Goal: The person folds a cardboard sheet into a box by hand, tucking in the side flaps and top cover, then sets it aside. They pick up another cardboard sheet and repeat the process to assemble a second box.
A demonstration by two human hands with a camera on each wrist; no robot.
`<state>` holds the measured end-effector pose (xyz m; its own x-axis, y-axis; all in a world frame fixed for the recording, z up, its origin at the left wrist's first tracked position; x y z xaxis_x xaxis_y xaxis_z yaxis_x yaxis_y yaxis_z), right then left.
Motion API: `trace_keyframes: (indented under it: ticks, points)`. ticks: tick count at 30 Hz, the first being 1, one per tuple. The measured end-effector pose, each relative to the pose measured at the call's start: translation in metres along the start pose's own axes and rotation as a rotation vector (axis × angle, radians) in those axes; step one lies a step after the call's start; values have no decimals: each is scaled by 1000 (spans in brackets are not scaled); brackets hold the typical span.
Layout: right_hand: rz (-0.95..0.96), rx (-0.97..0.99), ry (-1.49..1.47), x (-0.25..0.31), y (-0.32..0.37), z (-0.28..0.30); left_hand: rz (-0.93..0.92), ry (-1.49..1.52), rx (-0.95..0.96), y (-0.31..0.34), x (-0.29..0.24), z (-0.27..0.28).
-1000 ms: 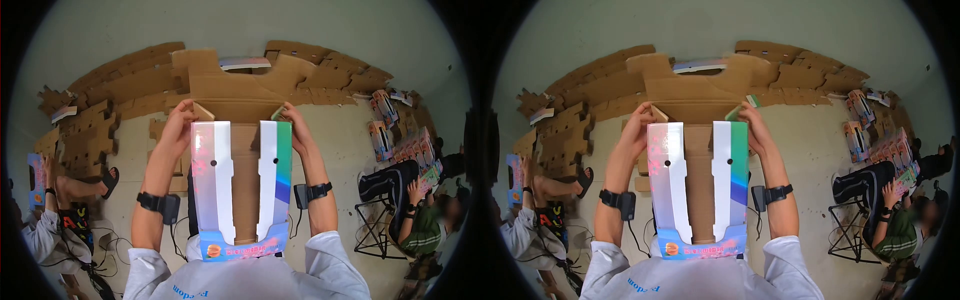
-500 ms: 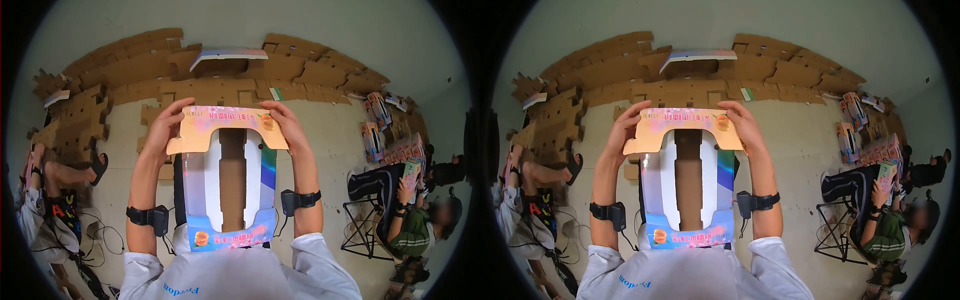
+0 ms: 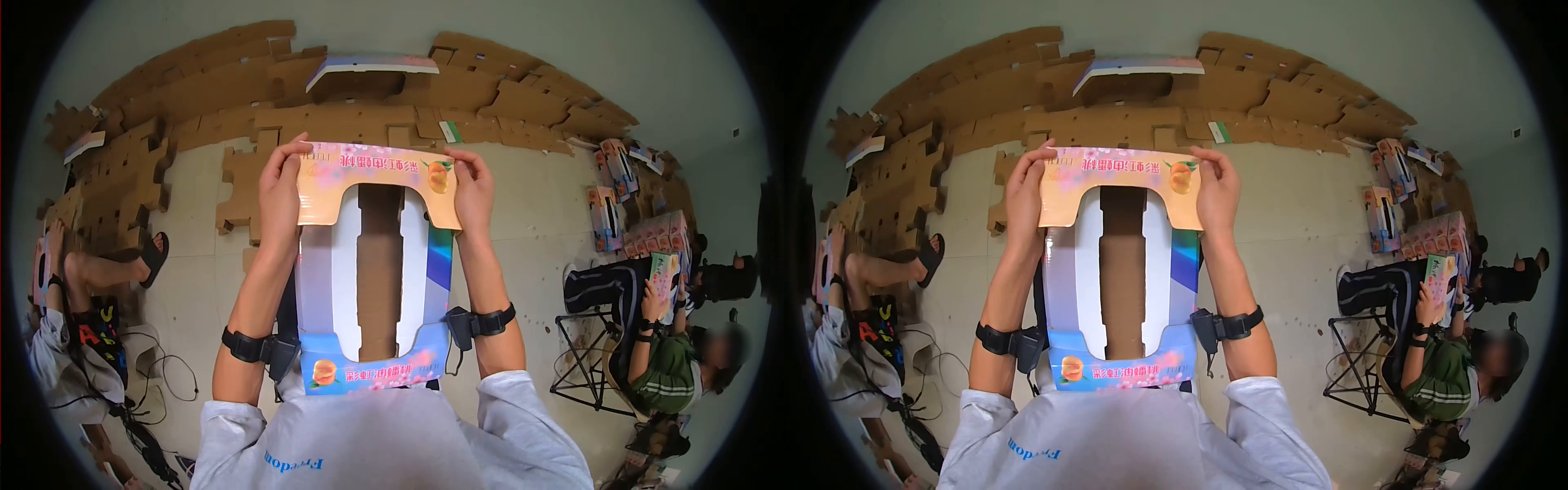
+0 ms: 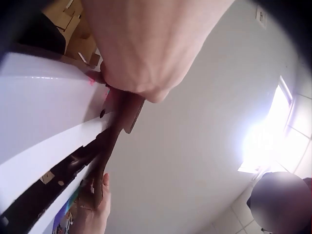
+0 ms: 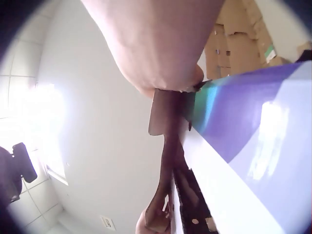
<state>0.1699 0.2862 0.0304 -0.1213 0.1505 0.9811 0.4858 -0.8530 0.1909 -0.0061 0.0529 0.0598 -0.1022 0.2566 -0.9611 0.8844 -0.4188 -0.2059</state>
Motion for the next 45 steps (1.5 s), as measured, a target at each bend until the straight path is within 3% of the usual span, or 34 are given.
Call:
trace_keyframes:
  ticks: [4, 11, 14, 20, 23, 26, 28, 32, 35, 38, 42, 45]
  points:
    - [45, -2, -70, 9, 3, -1, 23, 53, -37, 0, 3, 2]
    - [85, 63, 28, 4, -6, 4, -167, -185, 37, 5, 5, 1]
    - [-109, 174, 65, 38, 8, -5, -241, -255, 102, 2, 10, 6]
    - [-299, 160, -479, 1, 0, 19, -304, -329, 244, -3, 18, 17]
    - [-337, 176, -120, -28, 29, 29, -322, -364, 255, -4, 20, 20]
    - [-389, 240, -265, -71, 55, 32, -409, -549, 286, 1, 15, 17]
    - [-407, 297, -293, -73, 63, 35, -492, -740, 326, 9, -1, 12]
    - [-392, 326, -342, -82, 73, 42, -557, -824, 296, 13, 3, 13]
    - [-346, 320, -263, -70, 81, 36, -1009, -1314, 499, 14, -37, -4]
    - [-303, 347, -225, -70, 79, 34, -912, -993, 912, 32, -39, -42]
    - [-432, 351, -321, -70, 75, 24, -1122, -1033, 998, 44, -12, -103]
    - [-465, 357, -317, -48, 81, 18, -1159, -1041, 937, 37, 5, -107]
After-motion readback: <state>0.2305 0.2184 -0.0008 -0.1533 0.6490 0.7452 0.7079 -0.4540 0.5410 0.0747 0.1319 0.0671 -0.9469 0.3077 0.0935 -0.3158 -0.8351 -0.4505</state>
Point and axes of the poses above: each hand's wrist, its own y-axis away from the middle knuckle, its own z-axis out of the back of the hand, x = y × z, the point moved 2 cm from there along -y, towards the middle knuckle, and after that the axes turned 15 degrees about -z, right-handed, at the moved point
